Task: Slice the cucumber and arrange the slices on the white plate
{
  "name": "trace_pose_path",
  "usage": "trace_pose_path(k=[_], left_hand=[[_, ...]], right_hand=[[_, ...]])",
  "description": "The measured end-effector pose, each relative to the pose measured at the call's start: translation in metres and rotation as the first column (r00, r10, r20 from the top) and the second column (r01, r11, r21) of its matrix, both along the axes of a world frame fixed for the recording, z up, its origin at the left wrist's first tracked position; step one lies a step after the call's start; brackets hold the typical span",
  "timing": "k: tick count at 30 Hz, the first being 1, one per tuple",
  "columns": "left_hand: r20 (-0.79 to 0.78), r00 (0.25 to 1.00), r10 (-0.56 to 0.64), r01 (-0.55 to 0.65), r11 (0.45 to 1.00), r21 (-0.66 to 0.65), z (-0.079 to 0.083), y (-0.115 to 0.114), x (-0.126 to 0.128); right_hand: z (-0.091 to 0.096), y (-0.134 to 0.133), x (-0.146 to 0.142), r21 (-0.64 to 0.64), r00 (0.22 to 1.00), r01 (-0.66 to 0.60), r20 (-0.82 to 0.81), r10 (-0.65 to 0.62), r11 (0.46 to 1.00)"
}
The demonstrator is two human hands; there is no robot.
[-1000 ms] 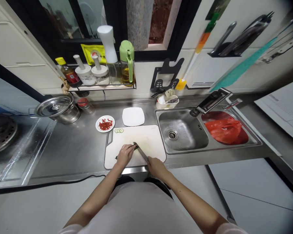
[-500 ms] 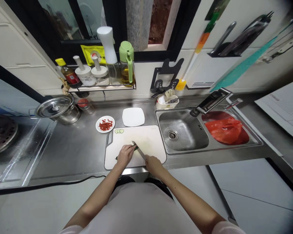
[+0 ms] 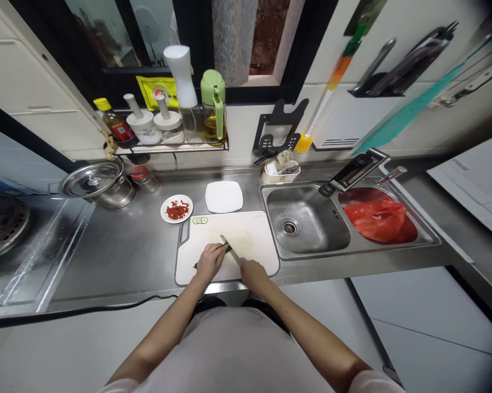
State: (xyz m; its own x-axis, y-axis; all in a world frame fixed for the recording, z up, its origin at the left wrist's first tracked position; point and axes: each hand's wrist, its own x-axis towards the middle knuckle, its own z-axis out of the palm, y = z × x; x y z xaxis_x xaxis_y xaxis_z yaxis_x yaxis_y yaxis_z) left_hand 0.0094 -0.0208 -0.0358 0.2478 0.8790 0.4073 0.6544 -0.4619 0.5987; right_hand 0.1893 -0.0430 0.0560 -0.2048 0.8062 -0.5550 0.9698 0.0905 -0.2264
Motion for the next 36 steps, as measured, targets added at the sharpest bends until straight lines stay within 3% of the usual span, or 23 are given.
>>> trace_pose_path(k=[22, 36], left_hand=[[-0.023, 1.000, 0.010, -0.010, 1.000, 0.001, -0.001, 0.001, 0.001], [-0.025, 1.000, 0.010, -0.011, 1.000, -0.009, 0.001, 0.001, 0.000]], right_hand=[[-0.013, 0.007, -0.011, 0.030, 1.000, -0.025, 0.019, 0.024, 0.999], [-0.020, 0.032, -0.026, 0.080, 0.999, -0.032, -0.023, 0.034, 0.996]])
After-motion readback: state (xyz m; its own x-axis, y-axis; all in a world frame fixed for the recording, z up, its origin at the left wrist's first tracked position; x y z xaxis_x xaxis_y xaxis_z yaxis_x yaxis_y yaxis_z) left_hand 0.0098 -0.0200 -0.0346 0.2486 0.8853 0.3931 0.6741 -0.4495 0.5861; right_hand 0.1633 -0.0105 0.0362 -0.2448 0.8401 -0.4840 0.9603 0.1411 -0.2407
